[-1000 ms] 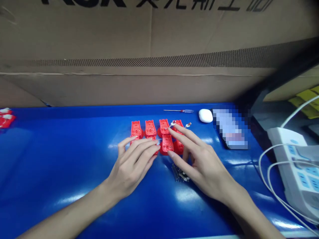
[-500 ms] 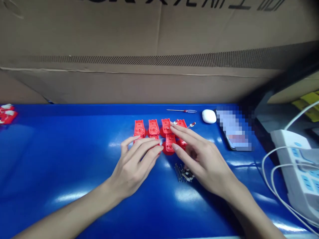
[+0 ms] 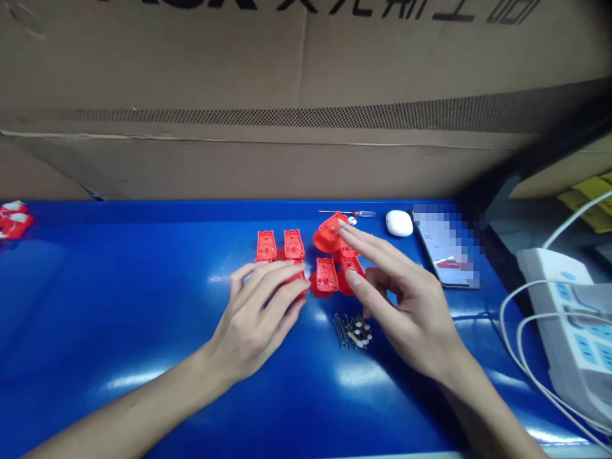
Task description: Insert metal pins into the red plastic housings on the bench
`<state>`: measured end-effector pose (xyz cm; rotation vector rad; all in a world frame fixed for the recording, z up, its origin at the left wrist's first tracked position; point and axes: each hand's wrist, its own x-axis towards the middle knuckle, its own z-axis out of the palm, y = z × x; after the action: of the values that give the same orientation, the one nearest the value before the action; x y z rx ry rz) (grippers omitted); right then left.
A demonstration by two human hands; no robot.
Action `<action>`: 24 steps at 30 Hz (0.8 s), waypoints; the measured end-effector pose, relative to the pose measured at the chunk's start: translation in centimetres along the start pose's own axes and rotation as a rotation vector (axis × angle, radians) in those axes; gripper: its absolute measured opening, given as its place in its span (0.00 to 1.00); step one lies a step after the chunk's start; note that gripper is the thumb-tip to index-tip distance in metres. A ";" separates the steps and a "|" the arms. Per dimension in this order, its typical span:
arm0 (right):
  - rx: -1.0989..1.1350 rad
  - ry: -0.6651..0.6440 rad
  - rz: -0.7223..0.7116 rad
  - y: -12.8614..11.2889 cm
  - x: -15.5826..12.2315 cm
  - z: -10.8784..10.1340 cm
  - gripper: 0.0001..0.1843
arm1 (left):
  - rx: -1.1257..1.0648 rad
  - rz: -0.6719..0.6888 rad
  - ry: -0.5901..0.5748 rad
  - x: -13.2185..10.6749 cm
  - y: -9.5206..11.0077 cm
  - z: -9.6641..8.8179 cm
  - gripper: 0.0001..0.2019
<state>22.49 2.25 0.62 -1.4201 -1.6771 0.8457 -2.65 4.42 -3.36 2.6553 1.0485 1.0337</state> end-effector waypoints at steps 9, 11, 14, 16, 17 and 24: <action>0.118 -0.039 -0.051 -1.1 -1.4 -1.5 0.23 | -0.098 -0.082 0.111 0.3 0.3 -0.8 0.28; 0.142 -0.132 -0.059 -1.5 -1.7 -1.9 0.21 | -0.157 -0.047 0.092 0.1 0.3 -1.0 0.32; 0.223 -0.303 -0.066 -2.0 -2.1 -2.0 0.21 | -0.228 0.007 0.061 -0.2 0.5 -1.2 0.34; 0.303 -0.393 -0.060 -2.1 -2.3 -1.9 0.22 | -0.277 0.034 0.046 -0.4 0.5 -1.2 0.31; 0.340 -0.425 -0.049 -2.1 -2.3 -1.8 0.22 | -0.303 0.046 0.040 -0.5 0.6 -1.2 0.30; 0.289 -0.487 -0.054 -2.3 -2.0 -1.7 0.13 | -0.357 0.149 0.002 -0.7 0.8 -1.1 0.27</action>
<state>23.04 -0.08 3.12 -1.0174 -1.8364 1.4237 -3.23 3.22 -2.64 2.4653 0.6034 1.1278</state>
